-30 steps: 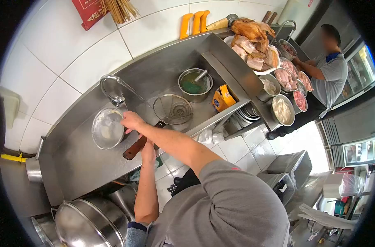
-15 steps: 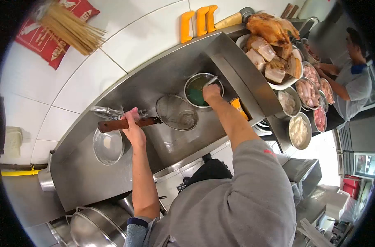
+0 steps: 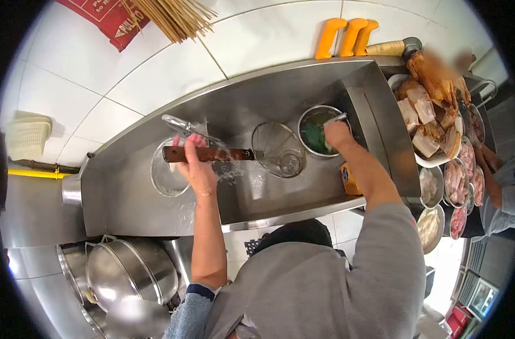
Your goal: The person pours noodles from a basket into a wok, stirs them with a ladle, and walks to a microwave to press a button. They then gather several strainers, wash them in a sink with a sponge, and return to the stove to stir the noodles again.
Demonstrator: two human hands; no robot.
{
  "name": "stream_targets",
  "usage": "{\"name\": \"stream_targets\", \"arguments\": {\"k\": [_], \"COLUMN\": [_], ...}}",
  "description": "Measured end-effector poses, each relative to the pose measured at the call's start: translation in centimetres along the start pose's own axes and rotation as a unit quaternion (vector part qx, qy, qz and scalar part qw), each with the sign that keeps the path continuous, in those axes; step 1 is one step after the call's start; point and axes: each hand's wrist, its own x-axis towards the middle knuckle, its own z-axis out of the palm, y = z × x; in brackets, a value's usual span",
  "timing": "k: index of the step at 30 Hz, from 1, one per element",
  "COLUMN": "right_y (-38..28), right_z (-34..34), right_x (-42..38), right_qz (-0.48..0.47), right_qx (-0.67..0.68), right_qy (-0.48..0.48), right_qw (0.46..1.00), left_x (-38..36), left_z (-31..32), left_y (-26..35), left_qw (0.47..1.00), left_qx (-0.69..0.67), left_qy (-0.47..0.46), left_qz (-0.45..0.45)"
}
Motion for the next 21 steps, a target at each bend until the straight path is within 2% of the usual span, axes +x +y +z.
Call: {"name": "stream_targets", "arguments": {"k": [1,4,5,6,7,8,9,10,11,12,13,15,18,21], "right_y": [-0.1,0.0,1.2,0.2,-4.4,-7.9,-10.2,-13.4,-16.8,-19.6,-22.1,-25.3,-27.3,-29.4], "right_z": [-1.1,-1.8,1.5,3.8,-0.3,-4.7,-2.0,-2.4,-2.8,-1.6,-1.4,-0.4,2.7,0.1], "right_x": [-0.6,-0.9,1.3,1.0,-3.1,-7.5,-6.3,-7.7,-8.8,-8.6,-8.7,-8.9,-8.6,-13.8], "right_qz": [0.019,0.002,-0.158,-0.169,0.001,0.072,0.013,-0.024,-0.005,-0.027,-0.008,-0.04,-0.111,-0.075], "right_qx": [0.018,0.14,-0.015,0.344,0.651,0.756,0.749,0.813,0.876,0.906,0.907,0.739,0.582,0.629], "right_qy": [0.011,0.144,0.169,0.29,0.138,0.036,0.01,-0.016,-0.05,-0.058,-0.043,0.146,0.334,0.274], "right_qw": [1.0,0.98,0.973,0.877,0.746,0.65,0.662,0.582,0.48,0.419,0.419,0.656,0.733,0.723], "left_x": [-0.3,-1.2,-1.5,-1.8,-2.2,-2.6,-2.9,-3.3,-4.0,-4.5,-5.1,-6.3,-7.1,-7.8], "left_z": [-0.5,-1.8,-2.4,-3.0,-3.8,-4.5,-5.2,-6.0,-6.8,-7.1,-7.6,-8.3,-8.8,-8.4], "left_y": [0.9,2.7,3.2,3.8,4.4,5.2,5.8,6.4,7.0,7.5,7.9,8.3,8.1,8.0], "left_qw": [1.0,0.998,0.997,0.994,0.991,0.98,0.976,0.972,0.967,0.955,0.949,0.936,0.934,0.936], "left_qx": [-0.014,-0.048,-0.064,-0.079,-0.095,-0.14,-0.123,-0.107,-0.088,-0.105,-0.093,-0.07,-0.051,-0.037], "left_qy": [0.007,-0.002,-0.02,-0.037,-0.053,-0.055,-0.077,-0.096,-0.113,-0.064,-0.059,-0.051,-0.046,-0.046], "left_qz": [-0.012,-0.036,-0.05,-0.065,-0.081,-0.134,-0.162,-0.188,-0.212,-0.272,-0.295,-0.342,-0.351,-0.348]}}
